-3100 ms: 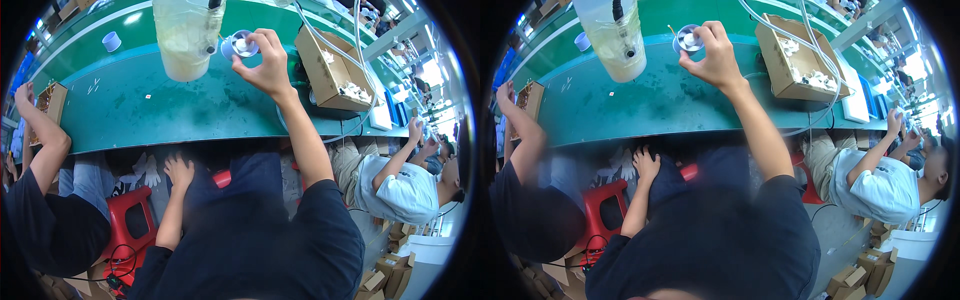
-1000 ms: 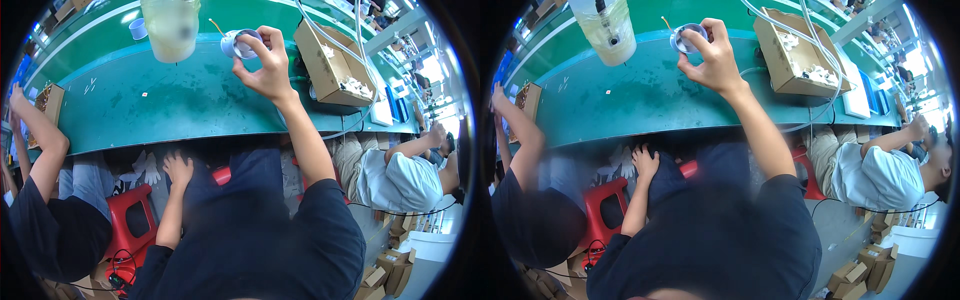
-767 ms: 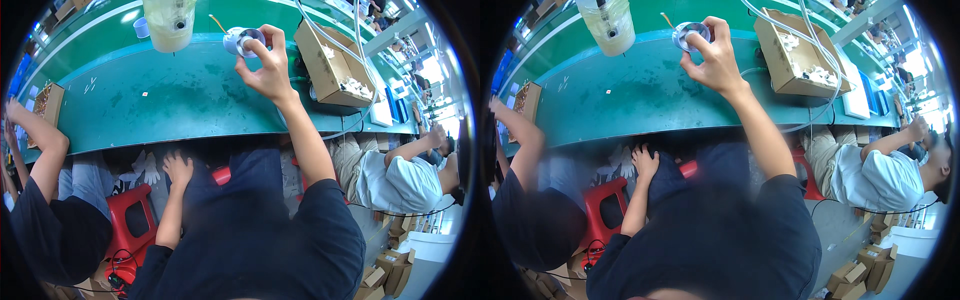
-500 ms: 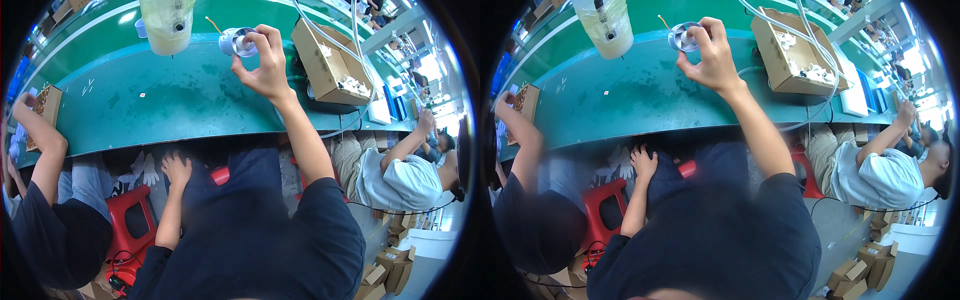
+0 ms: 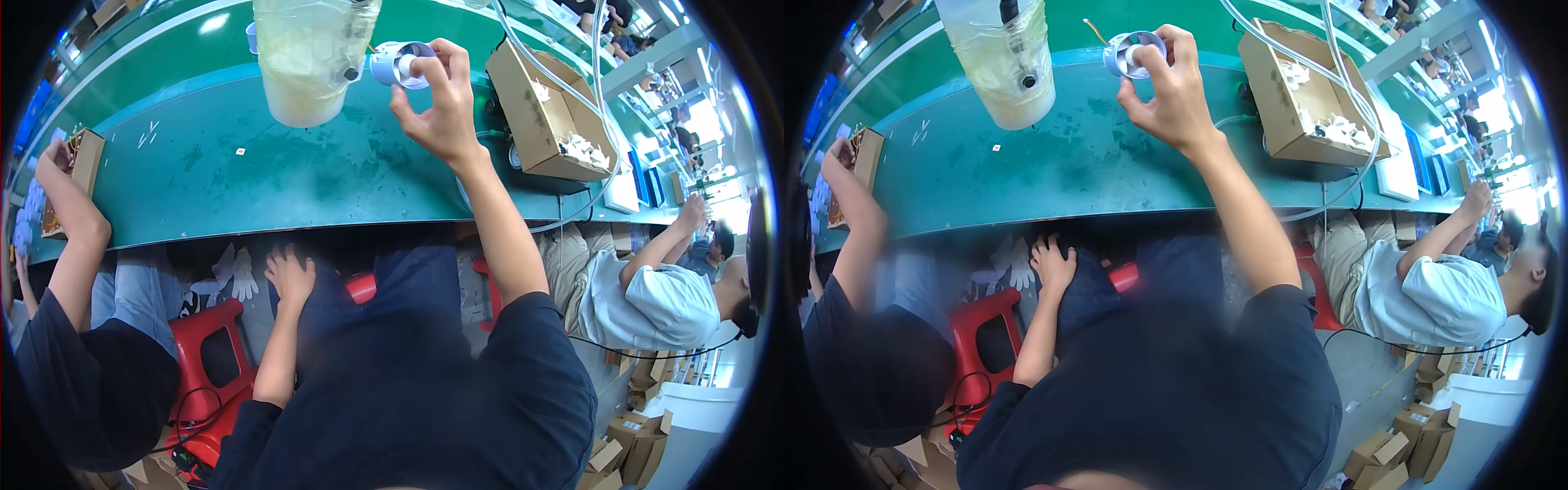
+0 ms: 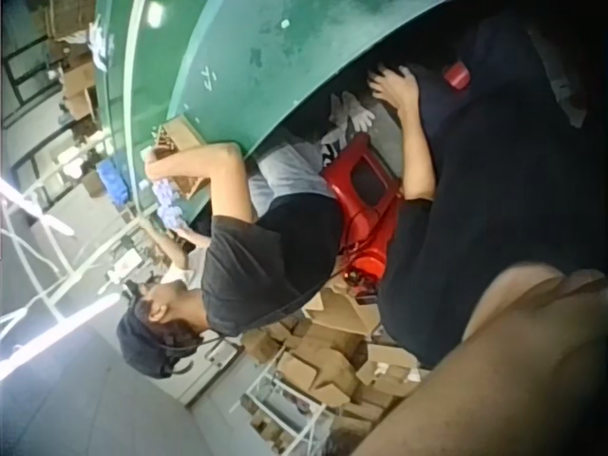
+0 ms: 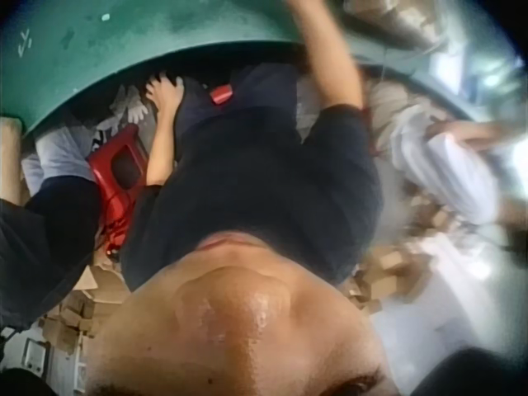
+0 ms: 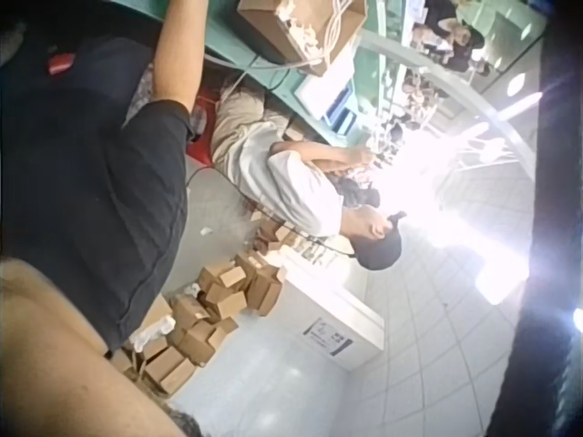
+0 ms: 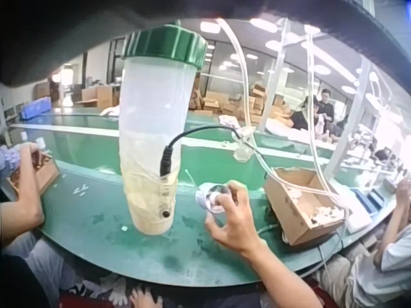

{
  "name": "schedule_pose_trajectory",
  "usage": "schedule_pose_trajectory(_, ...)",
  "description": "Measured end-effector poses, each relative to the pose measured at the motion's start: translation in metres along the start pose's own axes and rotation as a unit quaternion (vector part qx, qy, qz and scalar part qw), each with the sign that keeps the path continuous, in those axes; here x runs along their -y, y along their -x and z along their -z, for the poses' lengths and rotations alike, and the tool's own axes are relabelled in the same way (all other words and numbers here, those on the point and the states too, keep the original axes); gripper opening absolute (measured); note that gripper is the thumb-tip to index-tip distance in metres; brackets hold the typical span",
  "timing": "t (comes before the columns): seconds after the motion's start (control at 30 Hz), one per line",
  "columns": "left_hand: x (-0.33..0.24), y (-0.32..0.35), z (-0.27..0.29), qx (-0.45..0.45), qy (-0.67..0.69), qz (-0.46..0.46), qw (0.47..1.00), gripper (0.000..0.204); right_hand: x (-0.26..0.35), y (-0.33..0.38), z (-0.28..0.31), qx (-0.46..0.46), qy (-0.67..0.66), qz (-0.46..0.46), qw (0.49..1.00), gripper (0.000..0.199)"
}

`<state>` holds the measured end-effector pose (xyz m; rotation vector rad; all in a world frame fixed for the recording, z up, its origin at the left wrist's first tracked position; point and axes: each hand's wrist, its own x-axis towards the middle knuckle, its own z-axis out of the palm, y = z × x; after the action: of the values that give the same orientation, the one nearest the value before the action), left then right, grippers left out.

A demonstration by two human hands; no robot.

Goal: The person assembles small fans by applying liquid from a suspended dispenser into cylindrical housings and fitting fan impellers into the housings by hand.

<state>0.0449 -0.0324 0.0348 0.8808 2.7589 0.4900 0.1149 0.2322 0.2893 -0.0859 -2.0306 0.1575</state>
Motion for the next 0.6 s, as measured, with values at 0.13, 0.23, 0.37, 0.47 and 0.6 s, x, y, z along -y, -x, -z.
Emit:
schedule_pose_trajectory(0.13,0.001,-0.002,-0.002,-0.013,-0.006,0.003,1.000,0.050,-0.018,-0.011,-0.009,-0.021,0.032,0.035,0.999,0.041)
schedule_pose_trajectory(0.23,0.000,-0.002,-0.001,-0.019,-0.002,0.003,1.000,0.050,-0.051,-0.028,-0.028,-0.002,0.067,-0.029,0.997,0.046)
schedule_pose_trajectory(0.37,-0.002,-0.002,0.000,-0.025,0.005,0.010,1.000,0.050,-0.104,-0.051,-0.064,0.080,0.049,-0.152,0.984,0.048)
schedule_pose_trajectory(0.47,-0.001,0.000,-0.004,-0.035,0.013,0.009,0.999,0.050,-0.143,-0.053,-0.091,0.115,0.083,-0.199,0.970,0.051)
schedule_pose_trajectory(0.6,0.001,0.001,-0.003,-0.031,0.029,0.015,0.999,0.049,-0.185,-0.048,-0.114,0.226,0.084,-0.272,0.931,0.060)
